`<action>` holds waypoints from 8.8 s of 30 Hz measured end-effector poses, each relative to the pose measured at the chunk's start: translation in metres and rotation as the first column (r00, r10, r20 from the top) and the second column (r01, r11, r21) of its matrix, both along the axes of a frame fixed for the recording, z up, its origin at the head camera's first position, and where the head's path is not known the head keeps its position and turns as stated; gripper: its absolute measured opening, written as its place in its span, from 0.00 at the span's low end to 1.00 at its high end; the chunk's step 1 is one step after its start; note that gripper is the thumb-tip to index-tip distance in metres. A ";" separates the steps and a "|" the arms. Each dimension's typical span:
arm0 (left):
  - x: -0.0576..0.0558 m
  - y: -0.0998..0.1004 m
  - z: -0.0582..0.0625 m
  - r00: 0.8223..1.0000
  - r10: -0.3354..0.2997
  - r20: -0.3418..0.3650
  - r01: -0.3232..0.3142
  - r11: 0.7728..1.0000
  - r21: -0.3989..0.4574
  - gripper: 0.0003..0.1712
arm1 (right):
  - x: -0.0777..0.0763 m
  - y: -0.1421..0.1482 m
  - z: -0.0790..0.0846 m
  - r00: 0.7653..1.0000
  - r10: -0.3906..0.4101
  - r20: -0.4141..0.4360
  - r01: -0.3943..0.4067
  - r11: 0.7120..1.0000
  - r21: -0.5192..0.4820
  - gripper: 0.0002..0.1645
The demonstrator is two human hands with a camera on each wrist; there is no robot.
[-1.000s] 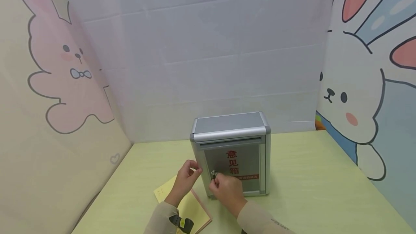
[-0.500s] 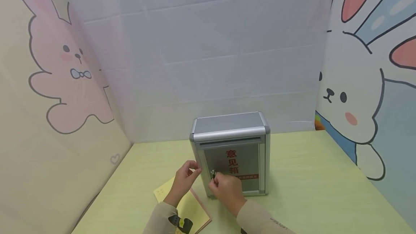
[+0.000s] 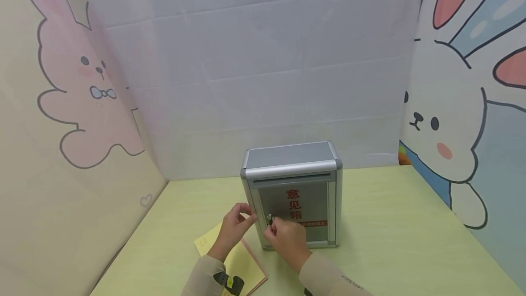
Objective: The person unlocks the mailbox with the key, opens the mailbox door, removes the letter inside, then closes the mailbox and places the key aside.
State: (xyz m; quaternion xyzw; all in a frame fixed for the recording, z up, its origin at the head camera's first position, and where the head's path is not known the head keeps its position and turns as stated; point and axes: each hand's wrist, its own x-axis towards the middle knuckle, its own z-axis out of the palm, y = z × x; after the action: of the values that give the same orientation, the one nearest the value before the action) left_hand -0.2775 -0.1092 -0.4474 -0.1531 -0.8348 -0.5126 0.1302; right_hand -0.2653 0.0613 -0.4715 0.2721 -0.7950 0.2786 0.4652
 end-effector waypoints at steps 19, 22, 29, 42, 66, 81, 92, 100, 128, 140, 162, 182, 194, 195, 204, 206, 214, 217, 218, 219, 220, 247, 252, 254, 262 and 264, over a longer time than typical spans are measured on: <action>-0.002 0.006 0.002 0.995 0.093 0.041 -0.091 0.995 -0.036 0.13 | 0.015 0.001 0.019 0.549 0.333 0.767 0.103 0.883 -0.458 0.11; -0.002 0.006 0.002 0.995 0.092 0.036 -0.091 0.995 -0.034 0.12 | 0.016 0.000 0.020 0.500 0.396 0.770 0.130 0.845 -0.519 0.12; -0.002 0.007 0.001 0.995 0.092 0.040 -0.091 0.995 -0.031 0.13 | 0.016 -0.001 0.020 0.360 0.496 0.790 0.206 0.784 -0.586 0.22; -0.002 0.007 0.000 0.995 0.092 0.035 -0.091 0.996 -0.022 0.12 | 0.013 -0.001 0.018 0.322 0.592 0.739 0.161 0.735 -0.658 0.19; 0.001 0.009 0.001 0.995 0.093 0.045 -0.092 0.996 -0.013 0.13 | 0.013 -0.006 0.013 0.323 0.611 0.723 0.234 0.689 -0.686 0.15; 0.001 0.008 -0.001 0.995 0.090 0.032 -0.090 0.996 0.003 0.13 | 0.013 -0.007 0.015 0.308 0.588 0.748 0.248 0.709 -0.660 0.14; 0.001 0.009 0.000 0.996 0.086 0.029 -0.087 0.996 0.013 0.13 | 0.015 -0.009 0.016 0.348 0.559 0.752 0.264 0.711 -0.651 0.11; 0.001 0.009 -0.001 0.995 0.093 0.039 -0.093 0.996 -0.003 0.13 | 0.019 -0.008 0.019 0.364 0.562 0.743 0.235 0.716 -0.657 0.14; 0.003 0.012 0.001 0.996 0.091 -0.001 -0.091 0.996 -0.006 0.13 | 0.024 -0.015 0.021 0.411 0.544 0.732 0.239 0.710 -0.662 0.14; 0.002 0.011 -0.001 0.996 0.085 0.012 -0.084 0.996 -0.011 0.13 | 0.024 -0.015 0.019 0.417 0.533 0.736 0.246 0.713 -0.656 0.13; 0.002 0.011 -0.001 0.996 0.087 -0.001 -0.087 0.996 -0.013 0.13 | 0.031 -0.016 0.019 0.429 0.554 0.714 0.227 0.699 -0.678 0.13; 0.002 0.011 -0.002 0.996 0.085 -0.007 -0.085 0.996 -0.027 0.13 | 0.039 -0.012 0.015 0.424 0.502 0.754 0.232 0.745 -0.626 0.13; 0.003 0.011 -0.001 0.997 0.080 -0.018 -0.081 0.997 -0.017 0.13 | 0.042 -0.008 0.002 0.407 0.483 0.775 0.244 0.760 -0.602 0.13; 0.003 0.011 -0.001 0.997 0.082 -0.016 -0.082 0.996 -0.019 0.13 | 0.043 -0.007 0.000 0.404 0.482 0.778 0.244 0.763 -0.599 0.13; 0.002 0.012 -0.002 0.996 0.092 0.007 -0.092 0.995 -0.029 0.11 | 0.045 0.001 -0.014 0.378 0.476 0.794 0.242 0.777 -0.581 0.12; 0.002 0.012 -0.002 0.996 0.090 0.000 -0.090 0.996 -0.026 0.11 | 0.045 0.002 -0.015 0.369 0.477 0.798 0.240 0.780 -0.578 0.12; 0.002 0.012 -0.003 0.996 0.090 0.004 -0.090 0.996 -0.022 0.11 | 0.046 0.006 -0.020 0.341 0.466 0.816 0.221 0.804 -0.551 0.14; 0.002 0.012 -0.003 0.996 0.093 0.018 -0.092 0.995 -0.024 0.11 | 0.046 0.007 -0.023 0.333 0.454 0.826 0.213 0.818 -0.535 0.14; 0.002 0.012 -0.002 0.995 0.093 0.022 -0.093 0.995 -0.023 0.11 | 0.046 0.008 -0.024 0.330 0.454 0.827 0.210 0.819 -0.534 0.14; 0.002 0.012 -0.002 0.995 0.093 0.025 -0.092 0.996 -0.023 0.11 | 0.046 0.008 -0.026 0.327 0.453 0.829 0.206 0.822 -0.530 0.13; 0.002 0.012 -0.002 0.996 0.090 0.020 -0.090 0.996 -0.024 0.11 | 0.046 0.009 -0.027 0.327 0.452 0.830 0.203 0.824 -0.529 0.13; 0.003 0.011 -0.002 0.995 0.088 0.038 -0.088 0.996 -0.023 0.12 | 0.046 0.027 -0.042 0.303 0.132 0.944 -0.025 0.991 -0.131 0.16; 0.003 0.011 -0.001 0.995 0.095 0.040 -0.094 0.995 -0.028 0.12 | 0.047 0.030 -0.043 0.275 0.078 0.958 -0.050 0.997 -0.067 0.16; 0.004 0.012 -0.001 0.994 0.098 0.039 -0.097 0.995 -0.028 0.12 | 0.046 0.032 -0.044 0.264 0.071 0.962 -0.059 0.997 -0.058 0.17; 0.003 0.012 -0.003 0.994 0.109 0.013 -0.108 0.994 -0.015 0.12 | 0.046 0.034 -0.047 0.252 0.060 0.966 -0.090 0.995 -0.039 0.20; 0.003 0.011 -0.004 0.993 0.118 0.004 -0.118 0.992 -0.035 0.13 | 0.045 0.034 -0.046 0.245 0.035 0.969 -0.091 0.996 -0.013 0.20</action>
State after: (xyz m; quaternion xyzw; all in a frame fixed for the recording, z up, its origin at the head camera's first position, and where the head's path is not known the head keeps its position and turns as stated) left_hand -0.2740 -0.0980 -0.4517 -0.1040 -0.8515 -0.4900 0.1550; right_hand -0.2198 0.0954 -0.5172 0.0860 -0.9077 0.3869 -0.1377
